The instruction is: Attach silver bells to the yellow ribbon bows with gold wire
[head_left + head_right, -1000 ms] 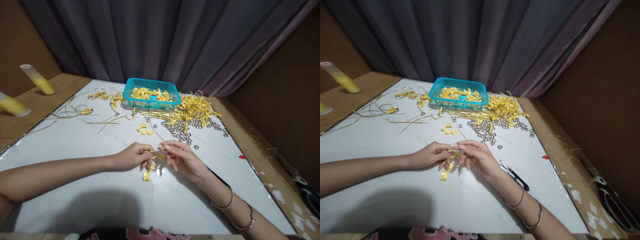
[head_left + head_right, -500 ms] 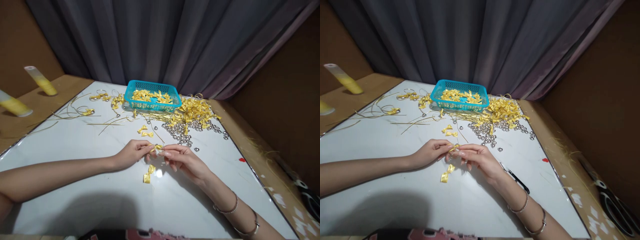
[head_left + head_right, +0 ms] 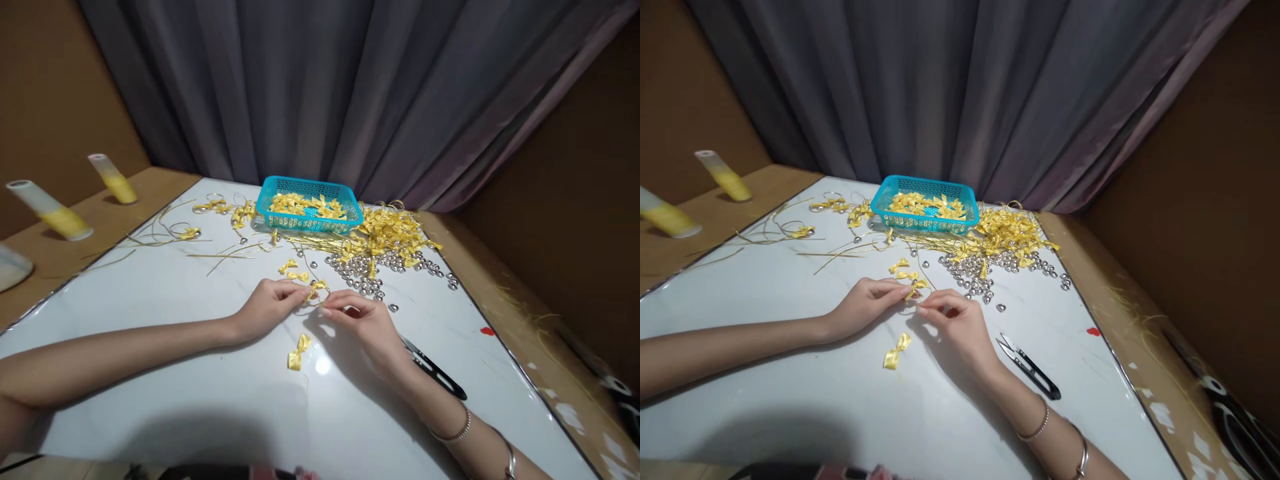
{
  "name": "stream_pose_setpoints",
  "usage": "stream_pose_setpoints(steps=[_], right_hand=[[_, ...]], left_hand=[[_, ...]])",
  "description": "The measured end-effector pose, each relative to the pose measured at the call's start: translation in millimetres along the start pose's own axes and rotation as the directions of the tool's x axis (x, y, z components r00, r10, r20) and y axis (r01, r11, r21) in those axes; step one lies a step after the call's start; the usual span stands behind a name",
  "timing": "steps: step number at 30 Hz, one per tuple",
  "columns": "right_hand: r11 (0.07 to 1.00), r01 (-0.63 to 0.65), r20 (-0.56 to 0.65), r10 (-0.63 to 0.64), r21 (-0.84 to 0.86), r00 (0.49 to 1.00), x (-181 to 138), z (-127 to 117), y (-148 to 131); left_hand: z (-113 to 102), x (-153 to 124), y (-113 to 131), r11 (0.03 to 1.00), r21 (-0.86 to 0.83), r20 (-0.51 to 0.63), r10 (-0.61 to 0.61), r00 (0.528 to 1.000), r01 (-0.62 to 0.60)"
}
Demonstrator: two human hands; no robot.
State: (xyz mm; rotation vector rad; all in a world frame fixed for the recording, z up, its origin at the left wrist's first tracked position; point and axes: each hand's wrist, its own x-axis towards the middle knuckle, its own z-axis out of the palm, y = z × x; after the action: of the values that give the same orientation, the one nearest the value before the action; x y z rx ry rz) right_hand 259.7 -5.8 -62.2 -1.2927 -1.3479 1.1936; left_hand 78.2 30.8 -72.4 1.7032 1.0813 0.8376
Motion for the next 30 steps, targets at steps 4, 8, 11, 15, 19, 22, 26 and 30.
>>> stream_pose_setpoints(steps=[4,8,11,15,19,22,26,30], right_hand=[[0.993,-0.027,-0.057,0.021,-0.113,0.998,-2,0,0],[0.994,-0.019,-0.086,0.009,-0.109,0.996,-3,4,7],[0.987,0.084,-0.117,-0.101,-0.138,0.988,-3,7,15],[0.98,0.085,-0.146,-0.112,-0.178,0.983,-1,7,19],[0.99,0.059,-0.139,-0.076,-0.125,0.987,1,6,18],[0.992,0.062,-0.116,-0.075,-0.111,0.99,1,7,18],[0.984,0.092,-0.072,-0.104,-0.153,0.992,0,7,17],[0.971,0.044,-0.063,-0.06,-0.236,0.996,-1,7,17]], left_hand=[[5,0,5,0.998,0.067,-0.025,-0.001,1.0,0.003],[18,-1,1,1.0,0.016,-0.027,-0.004,1.0,0.004],[24,-1,-6,1.0,0.001,-0.038,0.006,0.999,-0.006],[24,0,-12,1.0,0.014,-0.044,0.023,0.999,-0.022],[22,-1,-12,0.998,0.023,0.001,0.057,0.998,-0.057],[22,-3,-11,0.994,0.024,-0.008,0.105,0.994,-0.104],[23,-4,-10,0.988,0.023,0.005,0.151,0.989,-0.151],[22,-4,-10,0.987,0.038,0.006,0.155,0.988,-0.155]])
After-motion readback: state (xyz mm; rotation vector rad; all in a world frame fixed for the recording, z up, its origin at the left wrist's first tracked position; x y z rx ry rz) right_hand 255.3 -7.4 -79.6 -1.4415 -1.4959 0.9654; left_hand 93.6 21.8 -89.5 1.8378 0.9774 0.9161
